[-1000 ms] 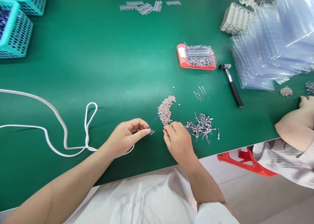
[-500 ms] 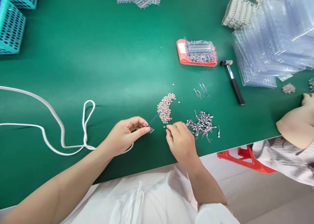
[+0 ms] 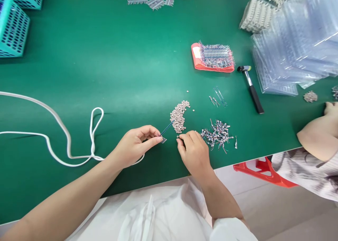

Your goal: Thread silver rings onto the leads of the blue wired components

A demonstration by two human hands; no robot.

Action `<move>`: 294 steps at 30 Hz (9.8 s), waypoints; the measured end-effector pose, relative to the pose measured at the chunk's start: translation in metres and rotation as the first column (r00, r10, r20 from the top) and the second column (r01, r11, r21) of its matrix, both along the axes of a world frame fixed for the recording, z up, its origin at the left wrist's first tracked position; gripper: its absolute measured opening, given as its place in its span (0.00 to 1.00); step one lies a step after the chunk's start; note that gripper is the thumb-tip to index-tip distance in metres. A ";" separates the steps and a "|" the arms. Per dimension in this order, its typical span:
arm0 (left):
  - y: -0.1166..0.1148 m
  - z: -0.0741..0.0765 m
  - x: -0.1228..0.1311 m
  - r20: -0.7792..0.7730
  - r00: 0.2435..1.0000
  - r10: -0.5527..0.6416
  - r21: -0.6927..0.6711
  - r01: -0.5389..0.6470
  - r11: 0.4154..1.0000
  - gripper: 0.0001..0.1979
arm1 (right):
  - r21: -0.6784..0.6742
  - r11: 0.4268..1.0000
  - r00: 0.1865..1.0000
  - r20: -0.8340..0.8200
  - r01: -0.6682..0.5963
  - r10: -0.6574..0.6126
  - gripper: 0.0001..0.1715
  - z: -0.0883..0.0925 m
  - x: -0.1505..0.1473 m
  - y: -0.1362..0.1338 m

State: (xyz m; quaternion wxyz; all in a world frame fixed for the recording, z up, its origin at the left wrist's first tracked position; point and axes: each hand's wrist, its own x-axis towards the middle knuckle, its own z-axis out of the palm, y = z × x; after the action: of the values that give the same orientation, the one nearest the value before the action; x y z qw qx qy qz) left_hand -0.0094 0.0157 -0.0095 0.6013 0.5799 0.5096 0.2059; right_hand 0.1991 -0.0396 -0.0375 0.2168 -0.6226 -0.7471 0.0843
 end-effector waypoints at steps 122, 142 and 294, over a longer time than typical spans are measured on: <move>-0.029 0.004 0.011 0.571 0.817 0.073 -0.066 -0.042 0.997 0.01 | 0.369 0.926 0.907 -0.412 0.079 0.087 0.13 0.017 -0.018 0.003; -0.031 0.002 0.010 0.554 0.833 0.012 -0.012 -0.007 1.000 0.02 | 0.382 0.919 0.895 -0.437 0.099 0.086 0.15 0.015 -0.017 -0.001; -0.019 0.007 0.011 0.565 0.771 0.294 -0.264 -0.169 0.950 0.05 | 0.184 0.983 0.651 -0.748 0.023 0.125 0.19 0.012 -0.017 -0.009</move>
State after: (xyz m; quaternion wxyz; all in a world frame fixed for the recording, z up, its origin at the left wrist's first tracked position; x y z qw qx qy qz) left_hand 0.0013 -0.0037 -0.0023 0.7554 0.3550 0.3795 0.3992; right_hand 0.1821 -0.0490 -0.0251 0.5603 -0.4877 -0.6103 0.2752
